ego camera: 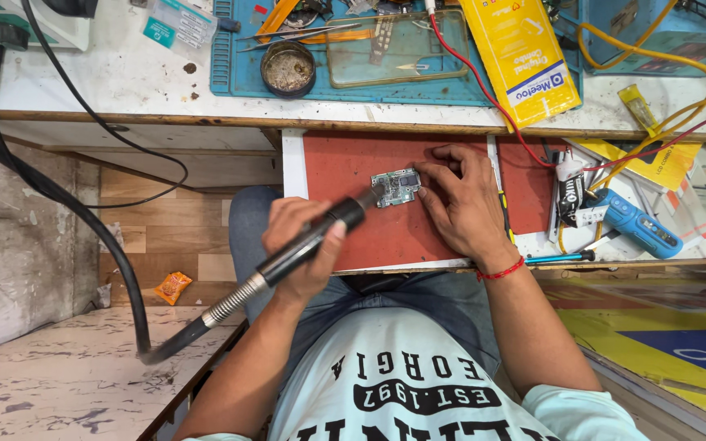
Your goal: The person holds a small circuit board steady on a red mat with one hand while directing a hot air rework gun at the board with the other, repositioning the board and the tool repeatedly as they heat components on it.
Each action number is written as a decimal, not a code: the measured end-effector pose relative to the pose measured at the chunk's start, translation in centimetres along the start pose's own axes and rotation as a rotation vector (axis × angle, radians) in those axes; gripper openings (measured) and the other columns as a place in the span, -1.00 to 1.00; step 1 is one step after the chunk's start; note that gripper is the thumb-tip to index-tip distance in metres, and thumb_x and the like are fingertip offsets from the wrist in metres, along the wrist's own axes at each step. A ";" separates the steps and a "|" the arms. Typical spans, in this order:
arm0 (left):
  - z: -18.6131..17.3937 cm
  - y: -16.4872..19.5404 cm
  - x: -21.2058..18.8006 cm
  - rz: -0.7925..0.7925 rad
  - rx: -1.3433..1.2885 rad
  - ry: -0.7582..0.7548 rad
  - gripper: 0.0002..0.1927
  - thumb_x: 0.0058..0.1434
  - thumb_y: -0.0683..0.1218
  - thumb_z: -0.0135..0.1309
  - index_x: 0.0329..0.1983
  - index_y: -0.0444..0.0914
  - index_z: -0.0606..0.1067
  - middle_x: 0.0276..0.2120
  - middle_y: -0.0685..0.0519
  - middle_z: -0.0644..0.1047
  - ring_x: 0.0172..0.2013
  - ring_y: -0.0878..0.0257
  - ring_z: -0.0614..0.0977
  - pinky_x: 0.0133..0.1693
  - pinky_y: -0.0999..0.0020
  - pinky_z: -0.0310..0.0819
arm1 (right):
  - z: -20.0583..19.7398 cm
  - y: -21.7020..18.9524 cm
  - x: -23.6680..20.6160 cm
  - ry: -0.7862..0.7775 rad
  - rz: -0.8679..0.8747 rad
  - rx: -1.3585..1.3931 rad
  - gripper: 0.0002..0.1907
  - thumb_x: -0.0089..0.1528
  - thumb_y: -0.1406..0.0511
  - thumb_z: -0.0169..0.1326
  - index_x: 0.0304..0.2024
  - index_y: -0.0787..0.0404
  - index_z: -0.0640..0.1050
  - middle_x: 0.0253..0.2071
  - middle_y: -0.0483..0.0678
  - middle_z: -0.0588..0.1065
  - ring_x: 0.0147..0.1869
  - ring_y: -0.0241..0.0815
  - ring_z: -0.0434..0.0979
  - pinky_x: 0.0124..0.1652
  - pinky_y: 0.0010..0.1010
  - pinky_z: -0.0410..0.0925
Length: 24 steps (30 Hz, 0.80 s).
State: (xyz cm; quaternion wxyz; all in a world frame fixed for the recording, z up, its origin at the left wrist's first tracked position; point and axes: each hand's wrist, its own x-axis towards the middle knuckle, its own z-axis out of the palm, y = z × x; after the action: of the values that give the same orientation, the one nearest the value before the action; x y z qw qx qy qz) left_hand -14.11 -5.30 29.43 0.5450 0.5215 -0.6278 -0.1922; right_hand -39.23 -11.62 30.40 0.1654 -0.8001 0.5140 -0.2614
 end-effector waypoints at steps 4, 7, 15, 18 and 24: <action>0.0 0.1 0.0 0.021 0.002 -0.004 -0.68 0.21 0.02 0.25 -0.17 -0.33 0.57 -0.29 -0.06 0.61 -0.18 0.06 0.62 -0.01 0.16 0.52 | 0.1 -0.1 0.1 -0.001 0.000 0.006 -0.61 0.21 0.31 0.25 0.11 0.09 0.61 0.17 0.05 0.43 0.25 0.13 0.35 0.20 -0.10 0.29; 0.1 0.2 0.2 -0.007 0.000 0.033 -0.69 0.22 0.00 0.26 -0.15 -0.34 0.57 -0.28 -0.06 0.61 -0.19 0.05 0.60 -0.02 0.18 0.51 | 0.0 0.1 0.2 -0.001 0.003 -0.004 -0.61 0.21 0.31 0.26 0.10 0.10 0.61 0.16 0.05 0.43 0.25 0.13 0.36 0.20 -0.10 0.29; 0.4 -0.3 0.5 0.071 -0.048 -0.078 -0.67 0.20 0.01 0.27 -0.14 -0.34 0.58 -0.27 -0.07 0.63 -0.19 0.07 0.63 -0.01 0.17 0.50 | 0.2 0.1 0.1 -0.002 -0.012 -0.006 -0.62 0.22 0.31 0.25 0.11 0.09 0.60 0.16 0.04 0.43 0.25 0.12 0.36 0.21 -0.11 0.29; 0.4 -0.6 0.3 0.089 -0.086 -0.078 -0.70 0.19 0.02 0.24 -0.19 -0.31 0.59 -0.32 -0.04 0.64 -0.23 0.10 0.64 -0.01 0.18 0.51 | 0.2 0.0 0.1 0.002 -0.014 -0.002 -0.62 0.22 0.31 0.25 0.11 0.09 0.60 0.16 0.05 0.43 0.25 0.12 0.36 0.21 -0.12 0.29; -0.5 -0.2 -0.2 0.023 -0.036 0.020 -0.71 0.22 0.00 0.22 -0.21 -0.34 0.57 -0.30 -0.08 0.62 -0.22 0.05 0.61 -0.02 0.20 0.50 | 0.1 -0.1 0.0 -0.004 -0.001 -0.004 -0.62 0.21 0.31 0.25 0.10 0.09 0.61 0.17 0.05 0.43 0.23 0.12 0.36 0.20 -0.11 0.29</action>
State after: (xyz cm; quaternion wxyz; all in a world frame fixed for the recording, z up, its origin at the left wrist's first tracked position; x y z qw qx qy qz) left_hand -13.66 -5.03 29.34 0.5626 0.5063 -0.6247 -0.1920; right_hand -39.10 -11.61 30.32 0.1649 -0.8013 0.5135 -0.2588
